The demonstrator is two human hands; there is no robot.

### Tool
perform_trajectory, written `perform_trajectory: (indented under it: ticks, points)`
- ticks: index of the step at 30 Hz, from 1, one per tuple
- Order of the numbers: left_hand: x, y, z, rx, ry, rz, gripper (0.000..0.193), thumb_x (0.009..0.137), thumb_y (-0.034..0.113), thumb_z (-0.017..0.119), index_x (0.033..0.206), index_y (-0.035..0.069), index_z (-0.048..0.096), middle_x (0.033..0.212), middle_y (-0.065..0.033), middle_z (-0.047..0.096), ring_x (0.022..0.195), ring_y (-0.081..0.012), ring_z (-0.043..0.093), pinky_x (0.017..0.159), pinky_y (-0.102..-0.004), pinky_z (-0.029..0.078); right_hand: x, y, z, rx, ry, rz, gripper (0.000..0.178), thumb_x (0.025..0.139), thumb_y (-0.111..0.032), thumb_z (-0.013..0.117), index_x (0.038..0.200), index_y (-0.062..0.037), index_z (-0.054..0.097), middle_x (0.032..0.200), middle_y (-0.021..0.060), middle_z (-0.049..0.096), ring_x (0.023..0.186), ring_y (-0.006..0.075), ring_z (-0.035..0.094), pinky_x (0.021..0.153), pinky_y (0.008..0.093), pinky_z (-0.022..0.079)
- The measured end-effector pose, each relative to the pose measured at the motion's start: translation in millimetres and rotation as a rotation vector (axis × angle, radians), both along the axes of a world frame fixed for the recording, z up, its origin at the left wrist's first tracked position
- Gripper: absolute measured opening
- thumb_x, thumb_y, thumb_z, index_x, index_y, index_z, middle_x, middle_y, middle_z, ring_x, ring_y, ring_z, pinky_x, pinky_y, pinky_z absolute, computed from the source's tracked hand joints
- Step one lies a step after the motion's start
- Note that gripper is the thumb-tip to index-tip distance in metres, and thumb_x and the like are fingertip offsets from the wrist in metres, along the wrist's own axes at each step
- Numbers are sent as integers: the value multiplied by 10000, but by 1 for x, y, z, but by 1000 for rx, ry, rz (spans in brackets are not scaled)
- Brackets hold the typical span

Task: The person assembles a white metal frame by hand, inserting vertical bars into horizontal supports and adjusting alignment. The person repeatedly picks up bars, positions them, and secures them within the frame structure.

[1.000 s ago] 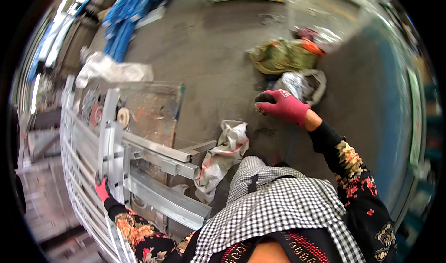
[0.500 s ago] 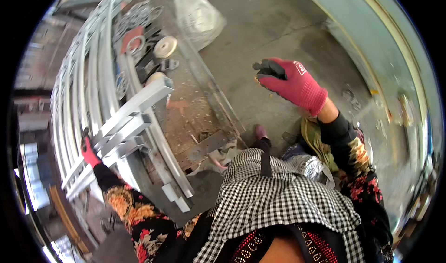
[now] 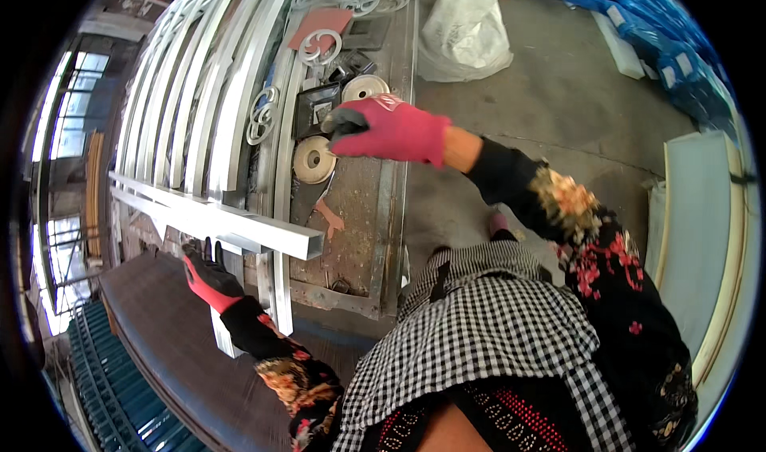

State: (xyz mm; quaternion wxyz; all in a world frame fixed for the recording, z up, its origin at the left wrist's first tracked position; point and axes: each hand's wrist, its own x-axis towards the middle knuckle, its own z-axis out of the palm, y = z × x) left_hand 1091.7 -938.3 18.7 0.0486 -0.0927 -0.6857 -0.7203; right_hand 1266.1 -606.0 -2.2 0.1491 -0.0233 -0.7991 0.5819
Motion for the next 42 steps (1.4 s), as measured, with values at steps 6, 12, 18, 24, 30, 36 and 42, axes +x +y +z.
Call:
perform_trajectory:
  ticks: [6,12,18,24,30,36,42]
  points:
    - [22,7,3,-91,-26,170,466,932,277,533,1249,-57,460,1221,-190,528,1121,-300,536,931,-414,440,-113,-3,-34,-475,-255,349,428,822,-377,654,1070,-29,620,864,92,647,746,153,606,676,278,482]
    - [-36,28,3,-257,82,124,376,984,222,418,1224,-59,487,1181,-166,557,1043,-206,564,922,-320,456,-232,-21,-65,-1235,-304,133,393,814,-328,692,961,32,633,733,54,614,575,137,593,548,268,498]
    - [-71,38,8,-464,53,162,354,981,203,426,1195,-66,511,1087,-122,588,971,-168,574,854,-293,469,-308,-26,-77,-1139,-275,-60,400,804,-396,685,913,-14,646,796,38,634,681,150,621,600,299,528]
    - [-69,62,27,-632,-84,289,417,950,262,514,1245,-32,497,1122,-85,575,960,-147,547,839,-273,437,-256,-48,-3,-1819,50,264,164,875,-172,550,954,-29,570,930,79,582,977,251,598,930,406,472]
    - [-68,61,41,-662,78,170,444,953,290,508,1297,12,469,1132,-65,574,921,-112,522,801,-259,431,-239,-66,1,-1899,131,225,192,875,-166,538,998,-21,565,951,103,613,959,251,594,906,365,461]
    - [-51,92,47,-510,-42,78,429,974,313,458,1284,16,478,1060,-60,583,861,-107,518,766,-251,428,-220,-63,-5,-1750,283,128,172,902,-175,501,975,-24,541,906,82,552,930,236,578,902,388,459]
    - [-48,79,48,-535,99,59,413,978,268,459,1301,10,465,1159,-75,560,972,-119,512,852,-253,413,-203,-53,1,-1517,198,-11,167,904,-181,493,946,-26,537,906,84,550,935,250,573,907,446,467]
